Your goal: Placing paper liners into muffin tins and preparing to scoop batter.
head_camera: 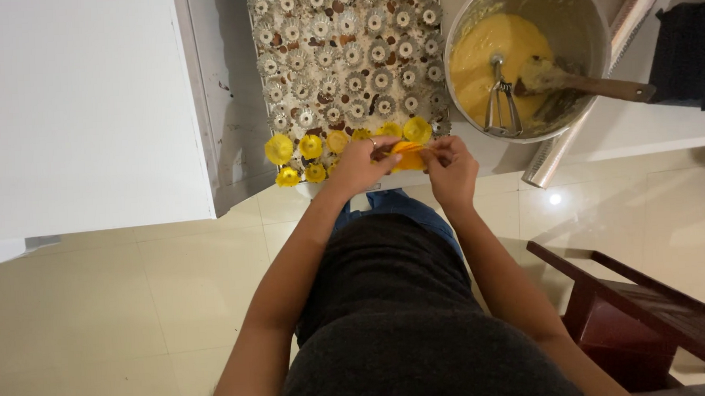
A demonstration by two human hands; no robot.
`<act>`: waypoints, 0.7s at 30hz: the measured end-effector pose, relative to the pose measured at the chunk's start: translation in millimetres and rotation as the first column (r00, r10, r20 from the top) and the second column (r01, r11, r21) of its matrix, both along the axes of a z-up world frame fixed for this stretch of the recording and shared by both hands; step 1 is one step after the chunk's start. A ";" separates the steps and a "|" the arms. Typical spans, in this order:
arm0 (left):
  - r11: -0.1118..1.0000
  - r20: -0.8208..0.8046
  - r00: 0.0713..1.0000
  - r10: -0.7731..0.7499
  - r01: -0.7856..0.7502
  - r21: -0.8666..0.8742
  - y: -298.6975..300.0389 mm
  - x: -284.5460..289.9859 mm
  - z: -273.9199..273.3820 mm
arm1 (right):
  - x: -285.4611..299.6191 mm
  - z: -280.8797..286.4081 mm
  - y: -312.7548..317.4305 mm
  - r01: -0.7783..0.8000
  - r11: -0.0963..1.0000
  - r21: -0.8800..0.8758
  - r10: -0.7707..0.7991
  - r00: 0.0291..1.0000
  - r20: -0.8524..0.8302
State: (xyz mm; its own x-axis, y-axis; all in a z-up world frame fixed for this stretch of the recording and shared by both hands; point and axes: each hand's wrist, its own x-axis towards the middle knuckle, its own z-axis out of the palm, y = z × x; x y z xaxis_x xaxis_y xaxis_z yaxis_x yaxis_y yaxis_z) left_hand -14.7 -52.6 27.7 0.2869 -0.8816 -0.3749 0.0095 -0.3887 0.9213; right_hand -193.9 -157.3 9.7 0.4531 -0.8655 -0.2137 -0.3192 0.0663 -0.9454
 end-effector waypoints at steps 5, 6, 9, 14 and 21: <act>0.987 -0.158 0.987 -0.029 0.004 -0.159 1.7 -8.9 -42.1 | 5.2 -0.1 3.7 -0.125 0.980 -0.155 0.117 0.991 -0.062; 0.984 -0.269 0.963 -0.034 -0.014 -0.176 2.1 -10.6 -47.8 | 8.1 8.4 5.8 -0.181 0.961 -0.210 0.164 0.982 -0.097; 0.997 -0.449 0.894 -0.016 -0.017 -0.070 4.7 -12.5 -52.9 | 4.8 -10.4 4.3 -0.044 0.999 0.002 0.044 0.998 0.051; 0.998 -0.391 0.919 0.045 -0.060 -0.025 12.6 -6.8 -65.0 | -18.4 -50.1 -15.9 0.078 0.989 0.125 -0.063 0.991 -0.118; 0.984 -0.263 0.949 0.174 -0.176 0.013 25.0 2.7 -60.2 | -35.1 -101.6 -66.6 0.074 0.880 -0.468 -0.273 0.887 -0.372</act>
